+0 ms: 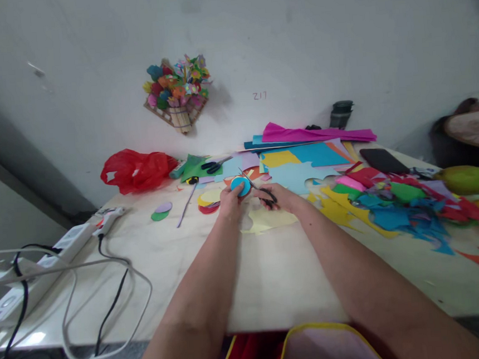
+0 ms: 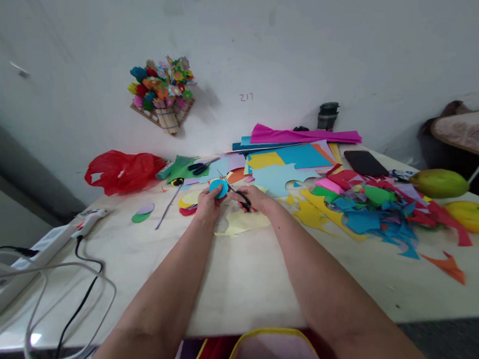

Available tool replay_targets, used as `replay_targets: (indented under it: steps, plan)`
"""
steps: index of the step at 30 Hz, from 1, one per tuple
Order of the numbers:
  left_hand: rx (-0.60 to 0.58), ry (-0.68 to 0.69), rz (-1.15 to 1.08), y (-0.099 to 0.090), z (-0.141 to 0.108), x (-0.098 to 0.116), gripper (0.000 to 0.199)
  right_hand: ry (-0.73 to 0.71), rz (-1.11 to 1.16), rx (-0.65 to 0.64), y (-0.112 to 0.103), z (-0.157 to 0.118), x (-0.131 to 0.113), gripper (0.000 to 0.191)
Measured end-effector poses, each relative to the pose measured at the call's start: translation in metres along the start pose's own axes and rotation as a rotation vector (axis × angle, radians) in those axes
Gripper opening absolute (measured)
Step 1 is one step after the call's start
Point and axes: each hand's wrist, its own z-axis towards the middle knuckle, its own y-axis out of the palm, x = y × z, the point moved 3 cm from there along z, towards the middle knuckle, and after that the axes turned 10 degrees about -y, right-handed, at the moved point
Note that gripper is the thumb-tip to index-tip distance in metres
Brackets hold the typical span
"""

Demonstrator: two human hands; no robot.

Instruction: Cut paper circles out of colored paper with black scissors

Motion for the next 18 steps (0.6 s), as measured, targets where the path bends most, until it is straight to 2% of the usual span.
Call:
replay_targets:
  steps: [18]
  plan:
    - [0.013, -0.015, -0.042, -0.0017, 0.0010, 0.0015, 0.023, 0.059, 0.047, 0.018, 0.0018, -0.0011, -0.0039, 0.026]
